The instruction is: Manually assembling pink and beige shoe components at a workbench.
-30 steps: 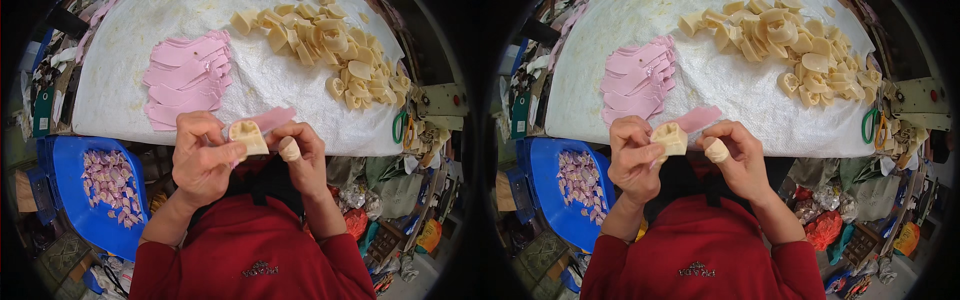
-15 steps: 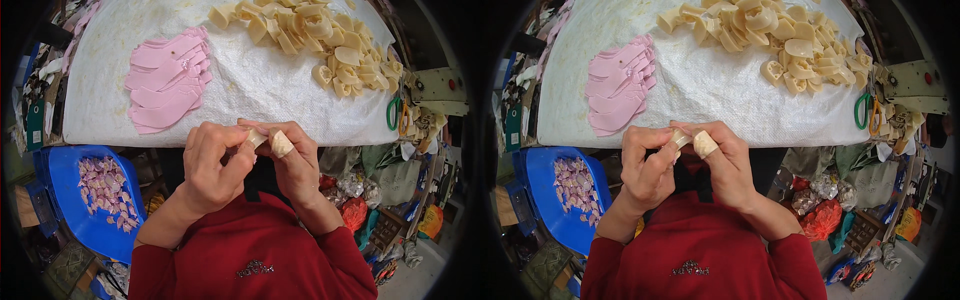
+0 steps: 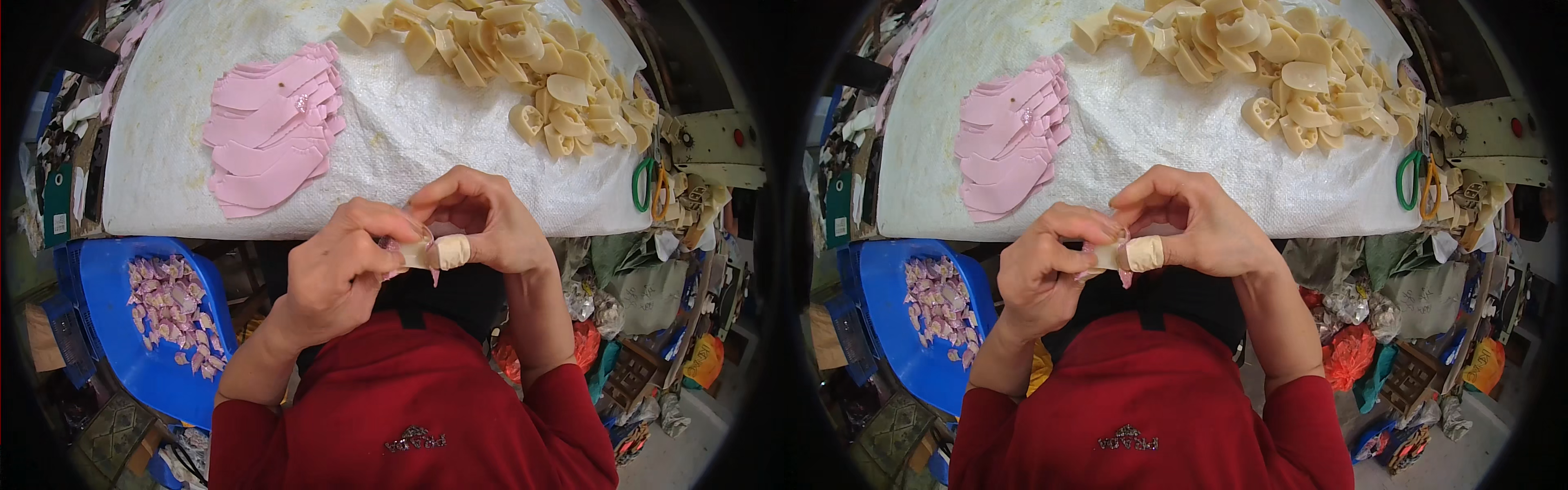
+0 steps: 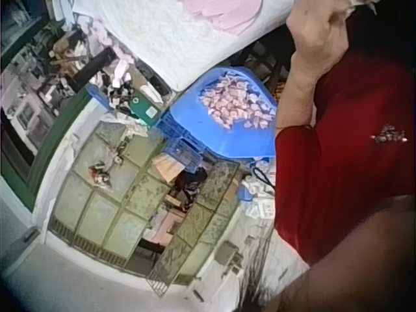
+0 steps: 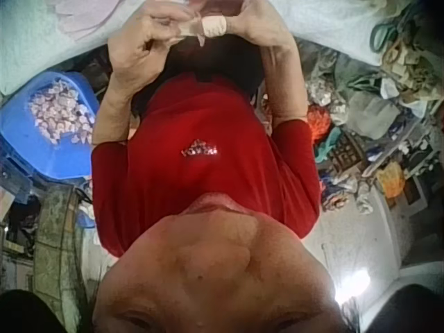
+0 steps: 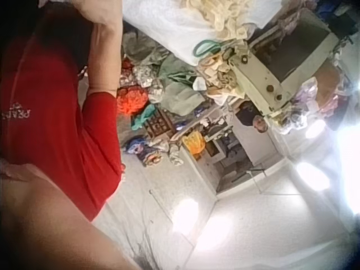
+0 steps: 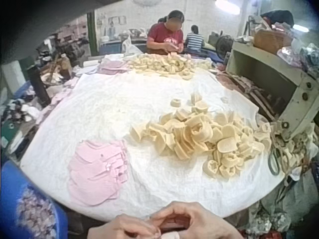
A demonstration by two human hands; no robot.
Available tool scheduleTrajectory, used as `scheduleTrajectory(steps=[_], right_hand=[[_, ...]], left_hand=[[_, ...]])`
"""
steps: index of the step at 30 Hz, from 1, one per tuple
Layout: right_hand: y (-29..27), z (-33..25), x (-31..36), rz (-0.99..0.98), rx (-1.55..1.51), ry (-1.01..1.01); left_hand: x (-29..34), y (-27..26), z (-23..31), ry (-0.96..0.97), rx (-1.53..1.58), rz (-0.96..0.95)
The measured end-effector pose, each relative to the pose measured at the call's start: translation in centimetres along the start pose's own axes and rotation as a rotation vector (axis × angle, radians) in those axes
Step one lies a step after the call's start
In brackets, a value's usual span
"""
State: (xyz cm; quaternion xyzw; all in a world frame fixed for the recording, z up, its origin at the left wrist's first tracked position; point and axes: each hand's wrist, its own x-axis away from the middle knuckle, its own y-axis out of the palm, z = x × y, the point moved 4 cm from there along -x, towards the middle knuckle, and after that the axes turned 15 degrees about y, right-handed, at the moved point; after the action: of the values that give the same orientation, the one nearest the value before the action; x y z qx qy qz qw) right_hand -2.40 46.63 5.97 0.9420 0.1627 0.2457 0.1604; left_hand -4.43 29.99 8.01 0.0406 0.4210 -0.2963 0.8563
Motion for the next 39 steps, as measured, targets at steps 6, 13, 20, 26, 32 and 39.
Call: scheduleTrajectory(steps=[6,13,20,26,32,39], right_hand=[[0.3,0.6,-0.4,0.029,0.011,0.140],[0.7,0.8,-0.4,0.320,0.139,-0.335],[1.7,0.6,0.1,0.354,0.412,-0.474],[1.4,0.7,-0.1,0.313,0.170,-0.398],[2.0,0.0,0.5,0.509,0.537,-0.547],[1.5,-0.2,1.5,0.384,0.396,-0.601]], left_hand=[[-0.3,0.3,0.1,0.020,-0.200,-0.066],[0.8,0.3,-0.8,-0.473,0.171,0.466],[1.2,1.2,-1.4,-0.500,0.317,0.426],[0.7,0.8,-1.2,-0.483,0.242,0.418],[0.5,1.1,-0.9,-0.270,-0.130,0.252],[-0.6,0.0,-0.5,-0.253,-0.193,0.210]])
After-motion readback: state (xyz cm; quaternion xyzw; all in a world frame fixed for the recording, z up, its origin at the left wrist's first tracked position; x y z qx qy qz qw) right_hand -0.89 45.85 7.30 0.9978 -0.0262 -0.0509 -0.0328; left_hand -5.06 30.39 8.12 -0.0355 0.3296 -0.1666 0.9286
